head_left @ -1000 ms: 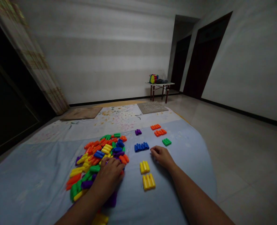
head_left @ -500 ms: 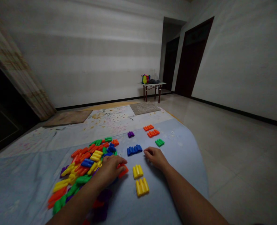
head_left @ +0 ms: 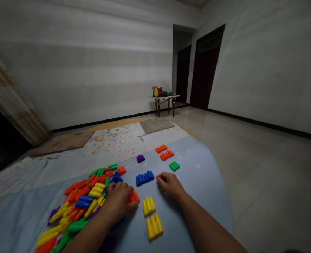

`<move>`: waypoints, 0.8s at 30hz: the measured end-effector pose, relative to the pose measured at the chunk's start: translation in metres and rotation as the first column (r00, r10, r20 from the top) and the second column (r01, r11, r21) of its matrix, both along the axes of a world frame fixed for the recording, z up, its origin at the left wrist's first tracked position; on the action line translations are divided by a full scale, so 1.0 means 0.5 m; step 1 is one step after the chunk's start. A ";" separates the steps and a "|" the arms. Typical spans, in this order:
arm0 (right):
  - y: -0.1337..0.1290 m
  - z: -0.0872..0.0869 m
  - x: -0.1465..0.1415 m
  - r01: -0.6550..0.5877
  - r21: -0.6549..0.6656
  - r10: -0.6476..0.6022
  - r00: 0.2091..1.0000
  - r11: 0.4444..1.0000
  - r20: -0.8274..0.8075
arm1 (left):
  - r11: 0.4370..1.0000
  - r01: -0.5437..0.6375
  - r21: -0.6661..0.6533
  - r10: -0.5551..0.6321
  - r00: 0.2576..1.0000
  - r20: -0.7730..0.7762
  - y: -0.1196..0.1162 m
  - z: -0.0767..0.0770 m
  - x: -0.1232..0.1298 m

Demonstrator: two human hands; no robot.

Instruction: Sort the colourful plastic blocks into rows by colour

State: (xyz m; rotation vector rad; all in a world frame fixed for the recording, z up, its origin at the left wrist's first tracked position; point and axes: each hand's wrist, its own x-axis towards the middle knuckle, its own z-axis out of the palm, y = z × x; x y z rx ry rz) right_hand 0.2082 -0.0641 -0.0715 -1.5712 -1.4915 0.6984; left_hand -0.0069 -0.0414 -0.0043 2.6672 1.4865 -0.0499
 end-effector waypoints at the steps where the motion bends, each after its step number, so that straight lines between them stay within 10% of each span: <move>1: 0.000 0.001 0.000 0.006 0.003 -0.006 1.000 1.000 -0.001 | 1.000 0.000 -0.003 0.000 1.000 -0.013 0.001 0.000 0.000; 9: 0.002 0.000 -0.005 0.021 0.011 -0.020 1.000 1.000 -0.024 | 1.000 0.023 0.011 -0.023 1.000 0.002 0.027 0.015 0.012; 15: 0.004 0.003 -0.007 0.042 -0.005 -0.042 0.999 0.999 -0.020 | 0.997 0.010 0.081 -0.019 0.993 0.113 0.135 0.063 0.111; 24: 0.005 0.008 -0.014 0.069 -0.027 -0.070 0.996 0.997 -0.046 | 0.991 -0.083 0.101 0.068 0.987 0.142 0.280 -0.017 0.253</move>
